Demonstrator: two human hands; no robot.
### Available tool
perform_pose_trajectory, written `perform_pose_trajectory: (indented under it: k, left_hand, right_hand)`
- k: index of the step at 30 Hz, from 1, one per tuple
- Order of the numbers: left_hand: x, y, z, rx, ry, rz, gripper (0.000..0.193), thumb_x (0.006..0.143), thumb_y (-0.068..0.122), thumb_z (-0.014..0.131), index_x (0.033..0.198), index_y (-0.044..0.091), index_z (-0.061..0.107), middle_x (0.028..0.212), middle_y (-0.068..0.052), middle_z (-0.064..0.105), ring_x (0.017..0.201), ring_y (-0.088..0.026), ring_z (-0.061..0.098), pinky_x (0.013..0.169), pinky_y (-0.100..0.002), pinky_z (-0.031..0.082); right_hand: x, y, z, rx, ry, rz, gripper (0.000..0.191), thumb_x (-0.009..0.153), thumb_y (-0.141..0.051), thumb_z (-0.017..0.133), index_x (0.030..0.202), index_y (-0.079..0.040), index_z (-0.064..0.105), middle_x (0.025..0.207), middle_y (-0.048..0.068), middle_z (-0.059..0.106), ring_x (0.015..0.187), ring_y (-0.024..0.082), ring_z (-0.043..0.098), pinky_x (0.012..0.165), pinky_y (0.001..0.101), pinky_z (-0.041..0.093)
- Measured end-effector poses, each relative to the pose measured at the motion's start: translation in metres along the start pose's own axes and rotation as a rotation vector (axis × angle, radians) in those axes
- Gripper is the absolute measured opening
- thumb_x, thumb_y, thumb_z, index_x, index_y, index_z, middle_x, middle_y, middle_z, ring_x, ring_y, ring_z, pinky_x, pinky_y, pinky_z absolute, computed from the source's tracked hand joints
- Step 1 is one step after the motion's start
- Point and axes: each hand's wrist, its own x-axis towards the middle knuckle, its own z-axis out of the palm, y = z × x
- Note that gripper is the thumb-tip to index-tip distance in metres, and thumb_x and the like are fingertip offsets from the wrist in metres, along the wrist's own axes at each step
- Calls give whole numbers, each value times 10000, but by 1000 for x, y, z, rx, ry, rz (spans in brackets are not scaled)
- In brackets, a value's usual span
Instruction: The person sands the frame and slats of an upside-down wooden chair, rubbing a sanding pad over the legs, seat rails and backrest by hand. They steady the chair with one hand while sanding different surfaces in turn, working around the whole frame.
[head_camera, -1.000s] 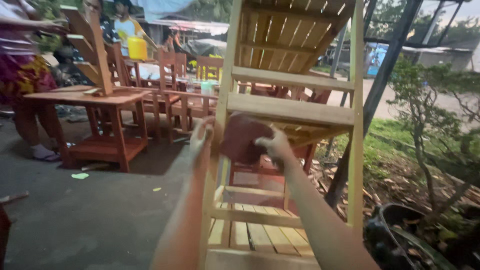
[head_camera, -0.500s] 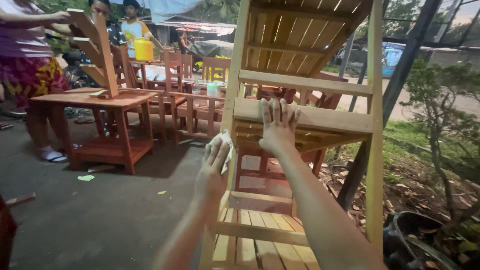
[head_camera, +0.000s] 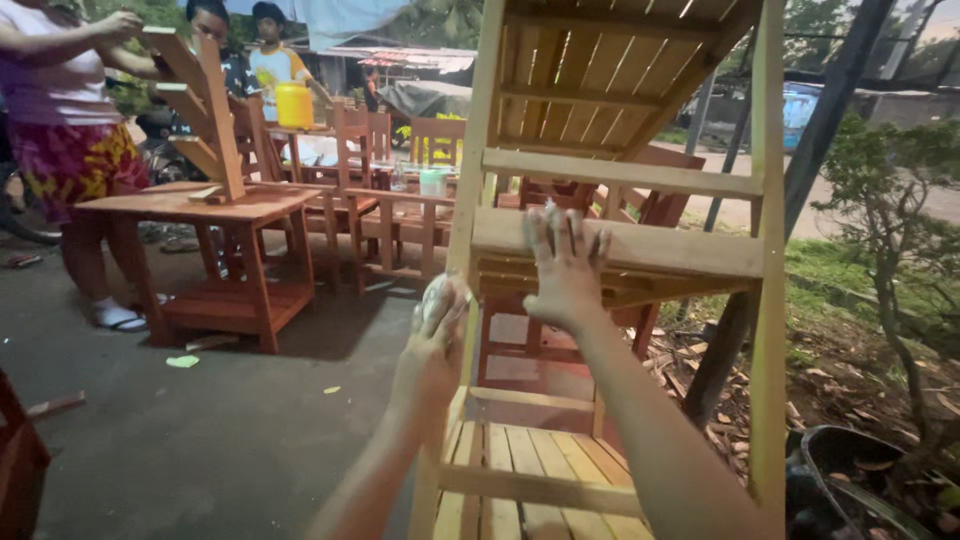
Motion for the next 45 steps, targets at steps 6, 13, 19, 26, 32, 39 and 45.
perform_pose_trajectory:
  k: [6,13,19,26,32,39,45]
  left_hand:
    - [129,-27,36,-188,-175,-432,448,1070,252,456,1495,113,487,1499,-185,536,1311,-405,558,1070,-448,470]
    - [3,-16,11,27,-6,10,469,996,135,543,1463,81,550,1553,-188,477,1406,-417,468,1131,-487,412]
    - [60,-46,36,-32,35,-38,422,1075,147,501,1494,102,494,1574,-206,447,1426,-407,465,1131,-461,456]
    - [128,-81,75,65,36,-37,548,972,132,530,1517,148,479,1592,-169,442,1474,-406,403,1194,-464,371]
    - [96,-41,42,-161,-48,-297,474,1078,121,479,1551,151,457,1611,-227,374,1450,-444,408,1153,-468,400]
    - [75,-14,20,3,35,-157,494,987,82,590,1475,140,546,1551,-205,474,1420,-472,451,1179,-541,386]
    - [233,-78,82,5,-22,-230,530,1001,141,623,1517,154,506,1596,-228,415,1424,-470,421,1156,-498,409]
  right_hand:
    - [2,5,-2,-66,57,-47,1261,609,-253,789,1654,-295,86,1718,98,74,1583,336,44,1201,648,-20]
    - [30,9,15,23,73,-76,1196,658,-410,812,1622,-341,109,1694,85,103,1566,324,56,1201,663,-14]
    - [50,2,19,33,16,-51,1194,658,-438,820,1606,-375,97,1695,65,88,1567,302,34,1194,648,-32]
    - [32,3,15,30,200,-104,778,845,-533,698,1552,-363,420,1641,64,280,1538,298,211,1188,677,52]
    - [85,0,-14,102,391,-240,666,894,-567,647,1499,-345,481,1587,97,356,1496,308,287,1191,685,40]
    - [126,1,-14,12,194,-229,822,945,-662,492,1622,-252,269,1578,107,325,1484,335,230,1193,696,-28]
    - [136,-3,-11,1,132,-213,822,940,-665,472,1622,-283,216,1531,116,354,1462,343,240,1156,740,-8]
